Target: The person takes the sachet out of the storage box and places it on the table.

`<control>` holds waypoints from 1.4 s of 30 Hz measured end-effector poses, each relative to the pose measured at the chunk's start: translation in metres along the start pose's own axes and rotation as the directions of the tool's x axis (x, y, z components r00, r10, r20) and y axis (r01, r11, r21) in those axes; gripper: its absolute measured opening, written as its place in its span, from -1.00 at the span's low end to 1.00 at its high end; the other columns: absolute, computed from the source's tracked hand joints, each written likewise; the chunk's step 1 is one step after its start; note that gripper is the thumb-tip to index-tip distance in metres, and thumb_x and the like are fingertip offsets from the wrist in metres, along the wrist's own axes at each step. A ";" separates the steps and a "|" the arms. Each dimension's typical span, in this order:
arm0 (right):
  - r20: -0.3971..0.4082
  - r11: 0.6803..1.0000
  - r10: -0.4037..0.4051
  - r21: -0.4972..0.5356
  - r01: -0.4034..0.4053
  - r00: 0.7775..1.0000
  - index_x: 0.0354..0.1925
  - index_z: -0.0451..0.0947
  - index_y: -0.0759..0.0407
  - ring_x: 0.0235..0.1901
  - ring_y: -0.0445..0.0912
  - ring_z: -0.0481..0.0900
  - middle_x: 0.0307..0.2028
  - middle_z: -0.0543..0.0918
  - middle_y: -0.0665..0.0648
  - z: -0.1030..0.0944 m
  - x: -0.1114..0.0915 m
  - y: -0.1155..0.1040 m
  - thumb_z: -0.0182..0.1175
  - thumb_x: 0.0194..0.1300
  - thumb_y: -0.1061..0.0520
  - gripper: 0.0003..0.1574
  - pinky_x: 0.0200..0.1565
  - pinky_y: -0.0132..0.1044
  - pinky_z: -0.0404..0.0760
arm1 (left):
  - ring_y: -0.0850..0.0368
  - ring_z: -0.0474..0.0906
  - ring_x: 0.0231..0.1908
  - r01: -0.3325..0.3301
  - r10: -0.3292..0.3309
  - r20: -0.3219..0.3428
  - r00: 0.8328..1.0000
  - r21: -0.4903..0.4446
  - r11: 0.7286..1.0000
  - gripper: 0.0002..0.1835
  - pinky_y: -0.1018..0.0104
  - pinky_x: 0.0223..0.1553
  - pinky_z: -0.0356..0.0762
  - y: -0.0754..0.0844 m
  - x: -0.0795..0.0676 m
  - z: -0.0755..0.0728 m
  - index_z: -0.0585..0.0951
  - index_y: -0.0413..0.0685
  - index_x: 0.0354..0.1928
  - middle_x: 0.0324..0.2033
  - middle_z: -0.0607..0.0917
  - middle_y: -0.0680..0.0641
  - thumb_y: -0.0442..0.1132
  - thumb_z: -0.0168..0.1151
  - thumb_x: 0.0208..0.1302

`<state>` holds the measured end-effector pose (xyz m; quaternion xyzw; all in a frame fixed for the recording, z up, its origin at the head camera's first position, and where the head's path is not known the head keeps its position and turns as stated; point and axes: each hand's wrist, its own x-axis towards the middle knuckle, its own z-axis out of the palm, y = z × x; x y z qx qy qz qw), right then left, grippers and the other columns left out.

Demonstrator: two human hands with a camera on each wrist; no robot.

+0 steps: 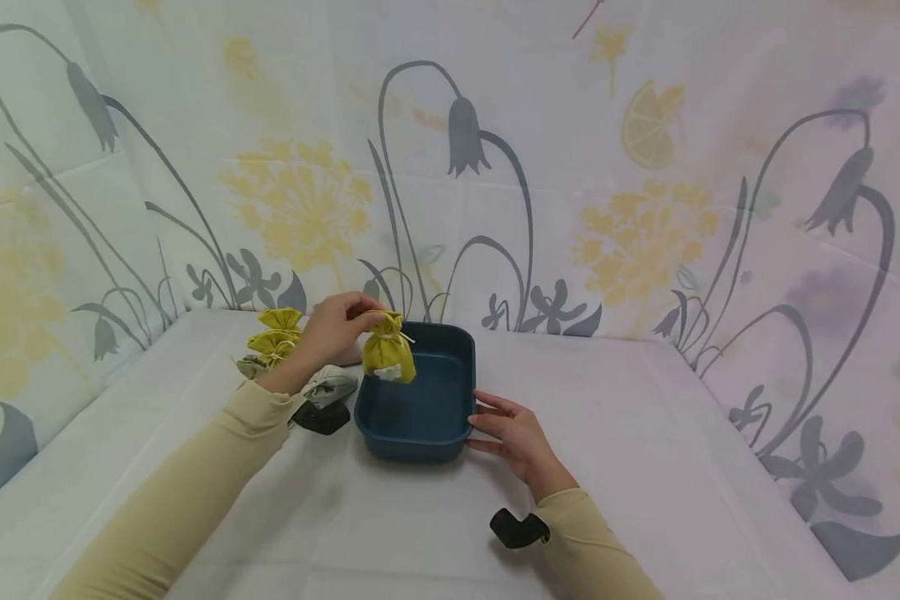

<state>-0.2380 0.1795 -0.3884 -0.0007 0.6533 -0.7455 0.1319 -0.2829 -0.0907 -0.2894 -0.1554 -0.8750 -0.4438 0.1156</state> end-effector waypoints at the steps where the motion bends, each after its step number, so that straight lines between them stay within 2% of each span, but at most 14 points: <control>1: -0.001 1.000 0.001 0.001 -0.001 1.000 0.31 0.21 0.36 -0.03 0.06 0.53 0.26 0.25 0.44 0.000 0.000 0.000 0.09 0.27 0.37 -0.34 -0.08 -0.02 0.54 | 0.07 0.53 -0.22 -0.006 0.006 -0.002 1.000 -0.005 1.000 -0.78 0.21 -0.18 0.49 0.001 -0.002 -0.002 0.60 -0.13 -0.12 -0.25 0.63 -0.08 -0.16 0.13 0.33; 11: -0.007 1.000 0.005 0.004 -0.005 1.000 0.31 0.23 0.35 -0.04 0.07 0.55 0.25 0.26 0.43 0.000 -0.002 0.000 0.10 0.27 0.37 -0.35 -0.07 -0.02 0.53 | 0.06 0.54 -0.28 -0.049 0.049 -0.067 0.997 0.010 0.999 -0.81 0.20 -0.23 0.49 0.004 -0.019 -0.019 0.63 -0.14 -0.17 -0.29 0.65 -0.08 -0.18 0.19 0.29; 16: -0.008 1.000 0.002 0.000 -0.002 1.000 0.30 0.23 0.36 -0.03 0.08 0.54 0.25 0.27 0.44 0.000 -0.001 0.000 0.10 0.27 0.37 -0.36 -0.08 -0.01 0.53 | 0.04 0.53 -0.29 -0.054 0.051 -0.055 0.997 -0.060 0.997 -0.82 0.24 -0.25 0.48 0.000 -0.030 -0.028 0.60 -0.19 -0.16 -0.29 0.63 -0.10 -0.22 0.17 0.31; 20: -0.005 1.000 -0.002 -0.002 0.002 1.000 0.31 0.22 0.36 -0.04 0.06 0.54 0.25 0.26 0.43 0.000 0.000 0.000 0.10 0.27 0.37 -0.35 -0.08 -0.01 0.54 | 0.02 0.51 -0.30 -0.029 0.026 -0.037 0.999 -0.102 0.994 -0.82 0.26 -0.32 0.48 -0.004 -0.040 -0.036 0.59 -0.18 -0.15 -0.26 0.61 -0.11 -0.22 0.15 0.32; 27: -0.004 1.000 0.000 0.001 0.000 1.000 0.31 0.22 0.36 -0.03 0.06 0.53 0.25 0.26 0.43 0.001 0.001 0.001 0.10 0.26 0.38 -0.35 -0.08 -0.02 0.54 | 0.07 0.50 -0.23 0.030 -0.033 -0.057 0.998 -0.045 0.999 -0.77 0.23 -0.21 0.47 -0.013 -0.056 -0.047 0.59 -0.13 -0.13 -0.23 0.61 -0.08 -0.14 0.16 0.31; 34: -0.001 1.000 -0.006 -0.005 0.006 1.000 0.31 0.21 0.37 -0.02 0.05 0.52 0.25 0.25 0.44 0.000 0.001 0.001 0.09 0.27 0.38 -0.35 -0.09 -0.03 0.55 | 0.05 0.53 -0.22 0.012 -0.012 -0.077 0.997 0.002 1.000 -0.80 0.19 -0.19 0.49 -0.018 -0.074 -0.052 0.59 -0.18 -0.14 -0.23 0.63 -0.10 -0.21 0.17 0.30; 42: 0.001 1.000 -0.005 0.000 0.005 1.000 0.31 0.21 0.37 0.04 0.10 0.48 0.26 0.24 0.44 0.000 0.001 0.002 0.09 0.26 0.38 -0.34 -0.08 -0.03 0.54 | 0.04 0.54 -0.22 0.041 -0.035 -0.106 0.994 0.050 0.998 -0.80 0.17 -0.20 0.50 -0.032 -0.089 -0.054 0.60 -0.20 -0.16 -0.26 0.63 -0.10 -0.21 0.20 0.28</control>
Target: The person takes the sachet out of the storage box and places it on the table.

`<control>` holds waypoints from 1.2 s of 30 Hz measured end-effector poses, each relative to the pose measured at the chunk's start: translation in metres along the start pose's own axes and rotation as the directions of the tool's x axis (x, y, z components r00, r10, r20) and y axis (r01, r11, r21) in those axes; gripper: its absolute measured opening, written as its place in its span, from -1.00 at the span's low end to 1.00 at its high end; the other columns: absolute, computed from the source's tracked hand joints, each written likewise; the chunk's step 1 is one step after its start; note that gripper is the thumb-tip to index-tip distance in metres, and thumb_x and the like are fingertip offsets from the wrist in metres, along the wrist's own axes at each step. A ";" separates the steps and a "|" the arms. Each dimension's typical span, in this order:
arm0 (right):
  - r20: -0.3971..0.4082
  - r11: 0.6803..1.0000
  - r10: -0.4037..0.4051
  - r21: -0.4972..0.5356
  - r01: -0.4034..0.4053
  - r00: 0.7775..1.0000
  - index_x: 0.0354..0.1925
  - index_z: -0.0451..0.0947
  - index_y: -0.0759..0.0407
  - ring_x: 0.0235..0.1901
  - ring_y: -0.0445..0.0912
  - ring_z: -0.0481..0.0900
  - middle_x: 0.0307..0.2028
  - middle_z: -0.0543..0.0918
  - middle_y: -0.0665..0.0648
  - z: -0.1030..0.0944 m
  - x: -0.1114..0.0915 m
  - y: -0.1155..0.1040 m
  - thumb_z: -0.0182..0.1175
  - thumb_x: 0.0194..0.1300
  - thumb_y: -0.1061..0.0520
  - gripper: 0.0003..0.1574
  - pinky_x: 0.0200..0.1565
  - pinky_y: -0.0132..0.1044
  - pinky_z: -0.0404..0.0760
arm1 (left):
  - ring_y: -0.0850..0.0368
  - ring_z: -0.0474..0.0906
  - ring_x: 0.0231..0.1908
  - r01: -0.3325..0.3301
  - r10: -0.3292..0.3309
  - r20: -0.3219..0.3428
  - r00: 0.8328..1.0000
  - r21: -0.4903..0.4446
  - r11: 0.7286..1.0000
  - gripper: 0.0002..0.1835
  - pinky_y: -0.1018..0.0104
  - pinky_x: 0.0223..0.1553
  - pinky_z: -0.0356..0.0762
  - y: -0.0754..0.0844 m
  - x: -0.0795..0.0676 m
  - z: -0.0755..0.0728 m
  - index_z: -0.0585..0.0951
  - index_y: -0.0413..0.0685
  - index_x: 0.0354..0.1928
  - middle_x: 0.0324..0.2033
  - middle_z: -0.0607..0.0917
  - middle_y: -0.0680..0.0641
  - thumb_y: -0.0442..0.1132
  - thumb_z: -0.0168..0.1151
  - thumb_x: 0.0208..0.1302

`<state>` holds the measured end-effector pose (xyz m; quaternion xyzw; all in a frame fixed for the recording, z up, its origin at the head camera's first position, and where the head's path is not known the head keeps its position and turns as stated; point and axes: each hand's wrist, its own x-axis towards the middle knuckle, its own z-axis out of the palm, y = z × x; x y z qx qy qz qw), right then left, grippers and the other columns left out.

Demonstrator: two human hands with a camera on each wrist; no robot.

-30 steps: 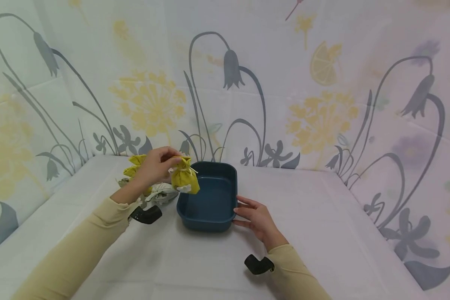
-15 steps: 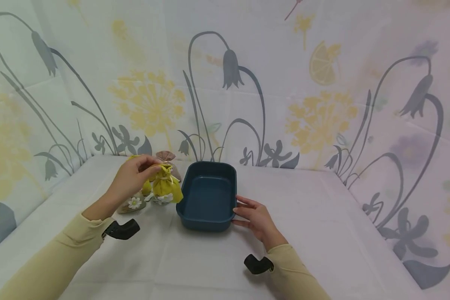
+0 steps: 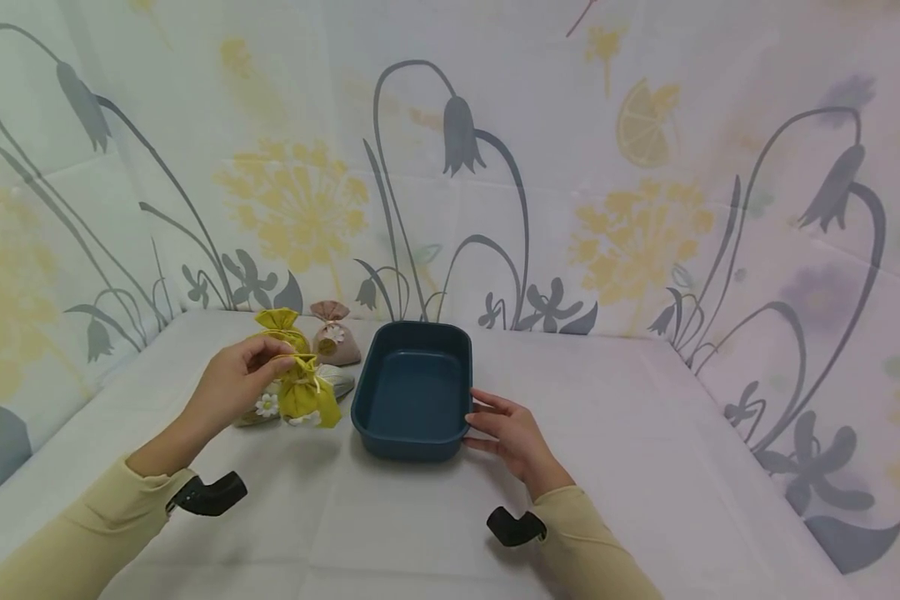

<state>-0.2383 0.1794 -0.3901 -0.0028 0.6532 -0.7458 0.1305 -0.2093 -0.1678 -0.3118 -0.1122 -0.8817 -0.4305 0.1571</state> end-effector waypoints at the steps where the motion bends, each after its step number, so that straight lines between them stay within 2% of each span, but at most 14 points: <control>1: -0.001 1.000 0.001 0.000 -0.001 1.000 0.31 0.21 0.37 0.04 0.10 0.48 0.26 0.24 0.44 0.000 0.000 0.000 0.09 0.26 0.38 -0.34 -0.08 -0.02 0.54 | 0.04 0.54 -0.23 -0.001 0.001 -0.002 1.000 -0.001 1.000 -0.81 0.17 -0.21 0.50 -0.002 -0.001 0.000 0.60 -0.21 -0.17 -0.27 0.63 -0.10 -0.22 0.20 0.28; 8: -0.001 1.000 -0.001 -0.005 0.001 1.000 0.31 0.21 0.37 0.00 0.06 0.51 0.25 0.25 0.44 0.000 0.000 0.000 0.08 0.26 0.38 -0.35 -0.08 -0.03 0.54 | 0.05 0.53 -0.26 0.028 -0.028 0.005 1.000 0.038 0.999 -0.84 0.17 -0.24 0.49 -0.016 -0.008 0.002 0.61 -0.18 -0.20 -0.29 0.63 -0.08 -0.23 0.20 0.28; 14: -0.006 1.000 0.002 -0.004 -0.002 1.000 0.31 0.22 0.36 -0.04 0.04 0.53 0.25 0.26 0.43 0.000 0.000 0.000 0.09 0.26 0.38 -0.35 -0.09 -0.03 0.55 | 0.02 0.55 -0.25 0.045 -0.045 -0.004 0.999 0.030 0.999 -0.84 0.17 -0.23 0.51 -0.027 -0.007 0.010 0.60 -0.22 -0.19 -0.28 0.64 -0.10 -0.27 0.22 0.25; 27: -0.010 1.000 0.001 -0.001 -0.001 1.000 0.30 0.24 0.36 -0.03 0.05 0.52 0.25 0.27 0.42 0.000 0.001 0.000 0.10 0.26 0.38 -0.35 -0.09 -0.02 0.54 | 0.01 0.49 -0.27 0.091 -0.089 -0.049 0.995 0.039 0.995 -0.80 0.16 -0.24 0.45 -0.038 0.009 0.030 0.62 -0.24 -0.17 -0.28 0.63 -0.14 -0.25 0.22 0.26; 36: -0.013 1.000 0.004 -0.006 -0.004 1.000 0.30 0.24 0.35 -0.03 0.06 0.53 0.25 0.27 0.43 0.000 0.000 -0.001 0.11 0.26 0.37 -0.36 -0.09 -0.02 0.54 | -0.05 0.51 -0.23 0.061 -0.058 -0.109 0.992 0.021 0.998 -0.82 0.12 -0.19 0.46 -0.049 0.021 0.036 0.60 -0.29 -0.19 -0.27 0.64 -0.21 -0.29 0.22 0.26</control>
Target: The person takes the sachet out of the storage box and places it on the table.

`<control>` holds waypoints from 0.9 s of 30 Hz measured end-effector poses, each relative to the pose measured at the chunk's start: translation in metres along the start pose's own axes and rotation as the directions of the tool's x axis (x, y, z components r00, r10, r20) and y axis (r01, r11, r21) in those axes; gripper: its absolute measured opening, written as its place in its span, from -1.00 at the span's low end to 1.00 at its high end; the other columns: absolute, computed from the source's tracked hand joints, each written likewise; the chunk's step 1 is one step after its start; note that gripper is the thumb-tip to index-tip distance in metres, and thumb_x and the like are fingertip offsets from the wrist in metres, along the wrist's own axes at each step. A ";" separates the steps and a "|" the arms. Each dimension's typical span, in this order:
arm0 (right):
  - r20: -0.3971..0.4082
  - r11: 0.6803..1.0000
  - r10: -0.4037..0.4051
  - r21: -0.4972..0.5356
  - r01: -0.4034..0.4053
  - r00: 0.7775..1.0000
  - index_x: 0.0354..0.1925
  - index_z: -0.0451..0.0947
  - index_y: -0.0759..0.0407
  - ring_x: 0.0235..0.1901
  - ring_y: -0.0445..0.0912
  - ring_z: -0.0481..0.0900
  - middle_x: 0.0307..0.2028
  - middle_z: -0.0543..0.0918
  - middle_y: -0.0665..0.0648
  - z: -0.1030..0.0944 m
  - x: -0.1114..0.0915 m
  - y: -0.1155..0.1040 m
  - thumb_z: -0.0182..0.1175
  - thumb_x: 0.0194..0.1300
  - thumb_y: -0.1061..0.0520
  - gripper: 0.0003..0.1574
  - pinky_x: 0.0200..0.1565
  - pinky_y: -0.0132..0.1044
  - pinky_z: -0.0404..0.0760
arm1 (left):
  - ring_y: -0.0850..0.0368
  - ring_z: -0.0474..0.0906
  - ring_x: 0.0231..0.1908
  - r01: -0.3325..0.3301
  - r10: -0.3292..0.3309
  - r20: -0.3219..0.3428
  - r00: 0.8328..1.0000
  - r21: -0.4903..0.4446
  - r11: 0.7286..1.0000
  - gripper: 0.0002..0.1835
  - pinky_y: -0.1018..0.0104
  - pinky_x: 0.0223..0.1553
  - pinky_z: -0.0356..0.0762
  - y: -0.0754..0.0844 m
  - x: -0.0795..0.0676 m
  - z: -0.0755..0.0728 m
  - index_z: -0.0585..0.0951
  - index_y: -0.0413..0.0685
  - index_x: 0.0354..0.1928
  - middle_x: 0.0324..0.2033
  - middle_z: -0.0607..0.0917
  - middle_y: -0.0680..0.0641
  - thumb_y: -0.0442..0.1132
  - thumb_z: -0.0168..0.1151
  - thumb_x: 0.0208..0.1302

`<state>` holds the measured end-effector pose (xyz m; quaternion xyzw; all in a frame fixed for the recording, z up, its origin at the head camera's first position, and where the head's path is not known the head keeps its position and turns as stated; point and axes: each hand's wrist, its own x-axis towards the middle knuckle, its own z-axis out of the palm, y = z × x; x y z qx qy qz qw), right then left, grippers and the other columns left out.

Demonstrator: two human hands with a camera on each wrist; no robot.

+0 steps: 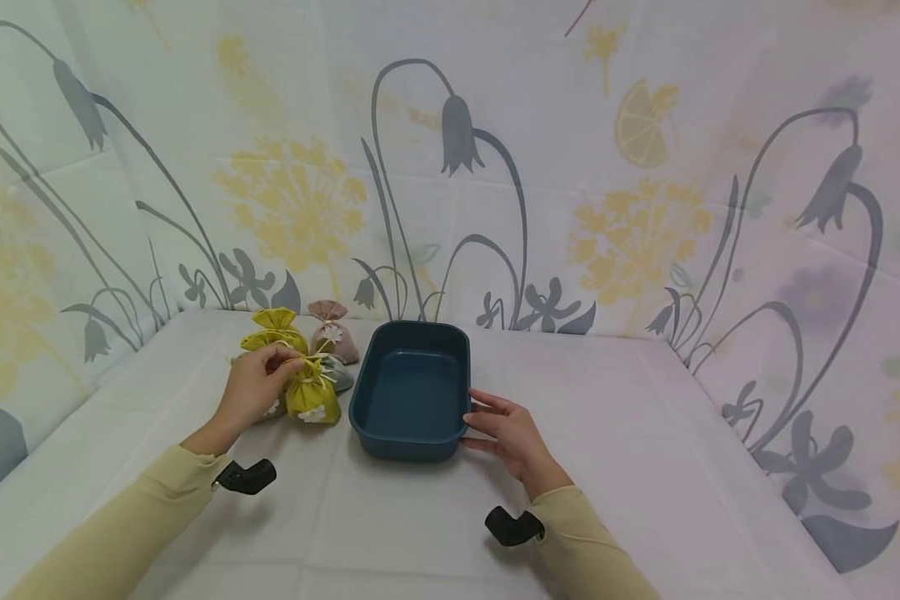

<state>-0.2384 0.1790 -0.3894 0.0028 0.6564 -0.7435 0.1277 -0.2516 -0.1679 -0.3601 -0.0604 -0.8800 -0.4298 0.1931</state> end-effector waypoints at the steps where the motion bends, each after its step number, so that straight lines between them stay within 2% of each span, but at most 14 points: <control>1: -0.001 1.000 -0.001 -0.001 0.001 1.000 0.30 0.25 0.35 -0.03 0.06 0.53 0.25 0.27 0.43 0.000 0.000 0.000 0.11 0.26 0.37 -0.36 -0.09 -0.02 0.54 | -0.05 0.51 -0.22 0.001 -0.001 -0.004 1.000 -0.004 1.000 -0.82 0.11 -0.18 0.46 -0.001 0.001 0.001 0.60 -0.29 -0.19 -0.26 0.64 -0.21 -0.29 0.21 0.26; 12: -0.001 1.000 0.001 -0.003 -0.001 1.000 0.30 0.24 0.35 -0.05 0.04 0.54 0.25 0.27 0.42 0.000 0.000 0.000 0.11 0.26 0.37 -0.36 -0.09 -0.03 0.55 | -0.03 0.53 -0.22 0.032 -0.032 -0.016 0.999 0.001 1.000 -0.78 0.12 -0.18 0.50 -0.006 0.002 0.004 0.62 -0.27 -0.16 -0.24 0.65 -0.20 -0.26 0.25 0.24; 16: 0.003 1.000 -0.002 -0.005 0.002 1.000 0.30 0.24 0.35 -0.05 0.04 0.54 0.25 0.27 0.42 0.001 0.001 0.000 0.10 0.27 0.38 -0.36 -0.09 -0.03 0.55 | -0.02 0.55 -0.22 0.033 -0.034 -0.018 0.999 -0.013 0.999 -0.77 0.13 -0.18 0.52 -0.006 0.002 0.001 0.62 -0.27 -0.16 -0.25 0.64 -0.19 -0.27 0.28 0.21; 22: 0.008 1.000 0.002 -0.008 -0.002 1.000 0.31 0.22 0.36 -0.05 0.01 0.54 0.25 0.27 0.43 0.001 0.000 -0.001 0.10 0.26 0.37 -0.35 -0.09 -0.02 0.54 | -0.02 0.56 -0.24 0.003 -0.003 -0.021 1.000 -0.031 1.000 -0.74 0.16 -0.20 0.55 -0.003 0.000 -0.005 0.61 -0.31 -0.14 -0.27 0.65 -0.19 -0.27 0.30 0.18; 27: 0.004 1.000 0.006 -0.018 -0.006 1.000 0.31 0.21 0.38 -0.11 -0.03 0.57 0.22 0.30 0.44 -0.001 0.000 -0.002 0.11 0.27 0.37 -0.34 -0.08 -0.03 0.54 | -0.01 0.55 -0.21 0.023 -0.024 -0.008 1.000 -0.058 0.998 -0.74 0.16 -0.16 0.52 -0.001 -0.002 -0.008 0.61 -0.27 -0.12 -0.22 0.64 -0.20 -0.27 0.31 0.18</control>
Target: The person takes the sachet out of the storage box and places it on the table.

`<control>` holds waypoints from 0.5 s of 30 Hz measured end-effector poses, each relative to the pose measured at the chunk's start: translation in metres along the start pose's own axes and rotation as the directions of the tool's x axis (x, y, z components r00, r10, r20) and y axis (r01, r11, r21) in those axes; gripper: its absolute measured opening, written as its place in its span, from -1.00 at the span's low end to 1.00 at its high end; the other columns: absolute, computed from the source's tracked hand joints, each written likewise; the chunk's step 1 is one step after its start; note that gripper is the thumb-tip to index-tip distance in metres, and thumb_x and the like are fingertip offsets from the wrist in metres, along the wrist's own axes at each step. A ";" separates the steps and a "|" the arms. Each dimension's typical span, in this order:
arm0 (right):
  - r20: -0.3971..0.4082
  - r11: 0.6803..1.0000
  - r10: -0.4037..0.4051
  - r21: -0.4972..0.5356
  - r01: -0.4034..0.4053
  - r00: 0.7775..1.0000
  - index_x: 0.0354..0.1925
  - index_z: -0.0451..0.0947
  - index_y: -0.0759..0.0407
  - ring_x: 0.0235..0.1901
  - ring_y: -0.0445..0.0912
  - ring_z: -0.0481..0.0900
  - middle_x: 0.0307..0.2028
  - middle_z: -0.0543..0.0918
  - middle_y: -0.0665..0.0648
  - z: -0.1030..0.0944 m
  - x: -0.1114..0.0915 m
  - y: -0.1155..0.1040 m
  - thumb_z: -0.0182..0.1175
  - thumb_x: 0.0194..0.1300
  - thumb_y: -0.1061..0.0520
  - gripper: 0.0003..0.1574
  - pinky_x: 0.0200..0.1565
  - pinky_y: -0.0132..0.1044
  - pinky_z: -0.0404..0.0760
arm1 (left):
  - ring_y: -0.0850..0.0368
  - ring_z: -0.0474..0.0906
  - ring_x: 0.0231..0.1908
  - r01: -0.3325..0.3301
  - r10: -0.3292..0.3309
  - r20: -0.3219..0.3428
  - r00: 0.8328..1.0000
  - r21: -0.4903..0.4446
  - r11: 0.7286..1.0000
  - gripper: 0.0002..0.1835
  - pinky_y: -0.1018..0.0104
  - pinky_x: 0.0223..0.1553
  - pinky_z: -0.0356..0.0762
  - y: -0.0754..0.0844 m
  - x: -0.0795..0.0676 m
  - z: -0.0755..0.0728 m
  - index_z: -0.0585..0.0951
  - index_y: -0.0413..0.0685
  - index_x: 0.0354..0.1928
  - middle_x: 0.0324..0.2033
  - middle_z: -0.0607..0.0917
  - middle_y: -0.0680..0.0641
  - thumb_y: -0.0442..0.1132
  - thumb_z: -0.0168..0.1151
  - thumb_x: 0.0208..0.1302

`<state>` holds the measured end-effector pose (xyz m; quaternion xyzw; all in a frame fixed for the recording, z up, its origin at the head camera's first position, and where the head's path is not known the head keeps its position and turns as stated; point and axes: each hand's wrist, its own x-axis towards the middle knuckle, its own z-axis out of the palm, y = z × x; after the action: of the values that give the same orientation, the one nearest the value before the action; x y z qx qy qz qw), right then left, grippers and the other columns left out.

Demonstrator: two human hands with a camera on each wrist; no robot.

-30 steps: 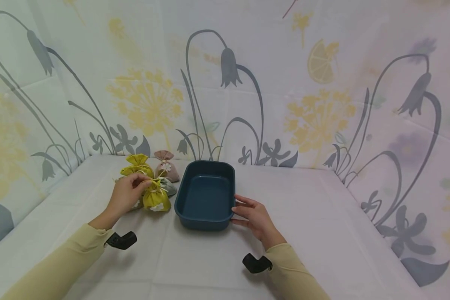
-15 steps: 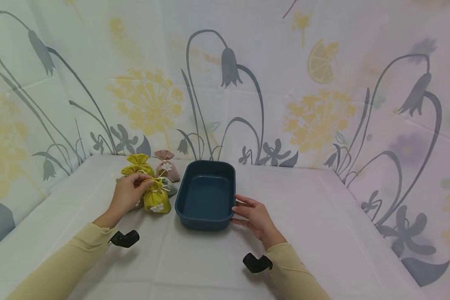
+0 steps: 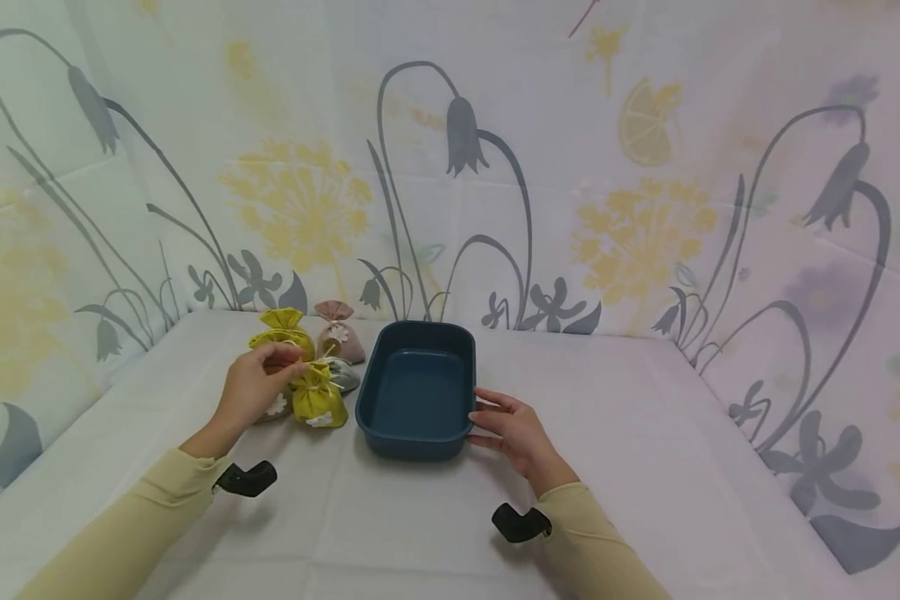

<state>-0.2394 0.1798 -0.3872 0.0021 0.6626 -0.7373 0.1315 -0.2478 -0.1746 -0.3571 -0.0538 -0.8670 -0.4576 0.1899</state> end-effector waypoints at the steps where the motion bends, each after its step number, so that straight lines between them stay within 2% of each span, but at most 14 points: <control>1: -0.001 1.000 0.000 -0.001 0.000 1.000 0.30 0.21 0.39 -0.13 -0.04 0.58 0.21 0.31 0.44 -0.001 0.000 0.000 0.11 0.27 0.36 -0.35 -0.08 -0.03 0.54 | -0.01 0.55 -0.20 0.003 -0.003 0.002 1.000 -0.006 1.000 -0.74 0.16 -0.15 0.52 0.000 0.000 0.000 0.61 -0.26 -0.12 -0.21 0.64 -0.21 -0.27 0.31 0.18; 9: -0.023 1.000 -0.015 0.004 0.015 1.000 0.27 0.25 0.42 -0.15 0.00 0.61 0.00 0.55 0.32 -0.007 0.000 -0.003 0.09 0.29 0.36 -0.41 -0.06 -0.08 0.54 | 0.00 0.56 -0.20 0.005 -0.005 -0.002 1.000 -0.017 1.000 -0.72 0.16 -0.15 0.52 0.003 -0.001 -0.003 0.61 -0.22 -0.11 -0.19 0.64 -0.17 -0.24 0.32 0.17; 15: -0.046 1.000 -0.015 0.002 0.015 0.999 0.26 0.24 0.43 -0.08 0.04 0.59 0.04 0.52 0.34 -0.010 -0.001 -0.004 0.05 0.33 0.33 -0.44 -0.05 -0.07 0.53 | 0.02 0.55 -0.19 0.014 -0.014 0.013 1.000 0.001 1.000 -0.66 0.20 -0.14 0.51 0.001 -0.005 -0.009 0.60 -0.21 -0.08 -0.17 0.64 -0.16 -0.15 0.32 0.18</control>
<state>-0.2405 0.1898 -0.3840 0.0143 0.6647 -0.7387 0.1106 -0.2402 -0.1804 -0.3535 -0.0506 -0.8688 -0.4581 0.1812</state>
